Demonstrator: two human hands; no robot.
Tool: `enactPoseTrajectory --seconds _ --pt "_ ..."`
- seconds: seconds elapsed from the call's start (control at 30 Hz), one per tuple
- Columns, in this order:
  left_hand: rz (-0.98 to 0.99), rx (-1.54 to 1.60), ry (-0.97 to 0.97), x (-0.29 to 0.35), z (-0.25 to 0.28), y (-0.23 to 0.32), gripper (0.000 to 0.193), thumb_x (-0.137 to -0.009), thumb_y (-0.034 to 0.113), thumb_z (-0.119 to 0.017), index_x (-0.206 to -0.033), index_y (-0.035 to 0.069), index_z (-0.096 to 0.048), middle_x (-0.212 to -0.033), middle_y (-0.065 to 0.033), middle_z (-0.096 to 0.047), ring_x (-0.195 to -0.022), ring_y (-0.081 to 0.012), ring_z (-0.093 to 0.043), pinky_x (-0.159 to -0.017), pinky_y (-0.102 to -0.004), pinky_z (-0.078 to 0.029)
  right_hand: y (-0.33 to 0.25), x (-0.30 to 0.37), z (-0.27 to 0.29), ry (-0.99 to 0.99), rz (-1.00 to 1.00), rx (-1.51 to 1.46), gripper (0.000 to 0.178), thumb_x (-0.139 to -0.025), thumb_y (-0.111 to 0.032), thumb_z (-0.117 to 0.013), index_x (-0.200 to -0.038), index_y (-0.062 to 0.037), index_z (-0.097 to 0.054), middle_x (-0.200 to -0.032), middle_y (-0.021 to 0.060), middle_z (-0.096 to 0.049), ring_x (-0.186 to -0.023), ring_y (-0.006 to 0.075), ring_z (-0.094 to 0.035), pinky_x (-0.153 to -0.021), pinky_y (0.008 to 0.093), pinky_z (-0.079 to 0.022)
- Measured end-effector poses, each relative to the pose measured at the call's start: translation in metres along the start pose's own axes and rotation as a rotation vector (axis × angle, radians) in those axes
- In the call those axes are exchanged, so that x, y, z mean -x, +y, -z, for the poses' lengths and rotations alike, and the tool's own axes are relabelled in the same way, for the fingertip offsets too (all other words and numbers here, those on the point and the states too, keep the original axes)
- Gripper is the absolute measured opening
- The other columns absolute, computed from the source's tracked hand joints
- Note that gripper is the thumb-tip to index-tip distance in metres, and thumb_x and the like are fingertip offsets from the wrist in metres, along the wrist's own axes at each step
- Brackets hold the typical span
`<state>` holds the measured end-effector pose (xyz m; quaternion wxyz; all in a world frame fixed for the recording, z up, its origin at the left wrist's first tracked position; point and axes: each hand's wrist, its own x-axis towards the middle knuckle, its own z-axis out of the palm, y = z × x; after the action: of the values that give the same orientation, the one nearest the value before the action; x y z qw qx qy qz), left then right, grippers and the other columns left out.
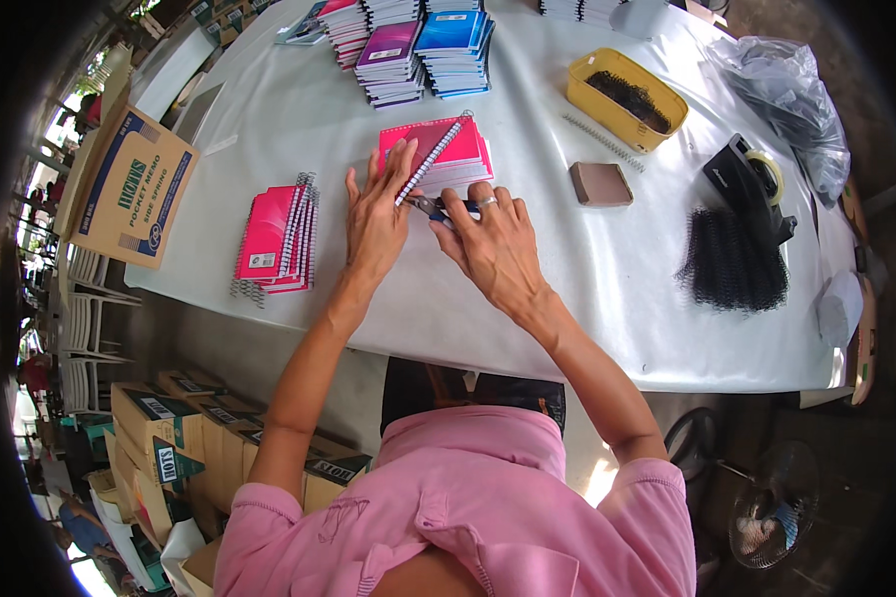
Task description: The person assembles spiral-bound notebooks by inserting a metal coil into the punched holes of a pink notebook cover and pages. They use pliers to secure the ends of the coil and a small block to smooth the binding. The finished notebooks are stacked on the table.
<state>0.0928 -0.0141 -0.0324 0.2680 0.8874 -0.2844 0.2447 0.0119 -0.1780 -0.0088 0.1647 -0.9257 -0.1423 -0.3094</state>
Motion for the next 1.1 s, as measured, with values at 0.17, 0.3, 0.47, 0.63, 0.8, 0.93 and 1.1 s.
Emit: enactPoseTrajectory --seconds 0.17,0.3,0.47,0.63,0.8,0.93,1.1 --pt "0.035 0.043 0.010 -0.003 0.002 0.001 0.078 -0.080 -0.013 -0.057 -0.149 0.019 -0.038 -0.146 -0.0050 -0.049 -0.136 -0.0328 -0.044 -0.111 -0.0596 -0.022 0.000 -0.006 -0.006 0.001 0.054 0.011 0.036 -0.086 -0.028 -0.069 -0.115 -0.0083 -0.061 -0.102 0.0108 -0.056 -0.089 0.0265 -0.055 -0.073 0.0384 -0.044" --pt "0.042 0.055 -0.024 -0.002 0.002 -0.002 0.080 -0.080 -0.007 -0.062 -0.150 0.021 -0.035 -0.145 -0.0050 -0.050 -0.135 -0.0360 -0.044 -0.110 -0.0609 -0.024 0.008 -0.011 -0.010 0.028 0.142 -0.051 0.029 -0.092 -0.031 -0.064 -0.107 -0.0055 -0.062 -0.090 0.0085 -0.058 -0.078 0.0206 -0.057 -0.064 0.0337 -0.046" --pt "0.021 0.031 0.036 -0.001 0.021 0.004 0.073 -0.080 -0.010 -0.061 -0.146 0.017 -0.044 -0.137 -0.0044 -0.058 -0.134 -0.0298 -0.047 -0.111 -0.0583 -0.025 0.011 -0.040 0.025 -0.772 -0.508 -0.992 0.041 -0.102 -0.036 -0.050 -0.104 0.0015 -0.065 -0.079 0.0062 -0.059 -0.072 0.0113 -0.057 -0.063 0.0281 -0.047" --pt "-0.004 0.154 0.015 -0.003 0.073 -0.020 0.063 -0.087 0.012 -0.068 -0.145 0.022 -0.047 -0.143 0.0035 -0.053 -0.139 -0.0312 -0.039 -0.113 -0.0541 -0.024 0.042 -0.027 0.023 -0.529 -0.255 -0.533 0.029 -0.097 -0.028 -0.060 -0.104 -0.0002 -0.064 -0.089 0.0084 -0.063 -0.075 0.0172 -0.059 -0.066 0.0353 -0.047" --pt "0.034 1.006 -0.255 0.006 0.127 -0.084 0.058 -0.094 0.039 -0.060 -0.144 0.013 -0.047 -0.150 -0.0065 -0.045 -0.146 -0.0232 -0.027 -0.118 -0.0433 -0.016 0.025 -0.021 -0.008 -0.210 -0.097 -0.501 0.043 -0.084 -0.017 -0.075 -0.122 -0.0038 -0.060 -0.127 0.0093 -0.057 -0.116 0.0224 -0.055 -0.091 0.0413 -0.046" --pt "0.050 1.158 -0.254 0.027 0.130 -0.108 0.079 -0.090 0.052 -0.061 -0.149 0.005 -0.036 -0.152 -0.0148 -0.039 -0.145 -0.0252 -0.028 -0.118 -0.0429 -0.020 -0.065 -0.064 -0.025 -0.244 -0.331 -1.477 0.048 -0.078 -0.007 -0.078 -0.123 -0.0060 -0.062 -0.132 0.0079 -0.058 -0.125 0.0238 -0.051 -0.101 0.0421 -0.043" --pt "0.611 1.160 0.128 0.022 0.176 -0.133 0.080 -0.091 0.047 -0.065 -0.152 0.008 -0.030 -0.153 -0.0133 -0.037 -0.139 -0.0287 -0.038 -0.117 -0.0413 -0.026 -0.116 -0.102 -0.063 0.145 0.174 -0.870 0.028 -0.082 -0.009 -0.073 -0.110 -0.0101 -0.069 -0.121 0.0028 -0.064 -0.119 0.0235 -0.054 -0.100 0.0420 -0.042"
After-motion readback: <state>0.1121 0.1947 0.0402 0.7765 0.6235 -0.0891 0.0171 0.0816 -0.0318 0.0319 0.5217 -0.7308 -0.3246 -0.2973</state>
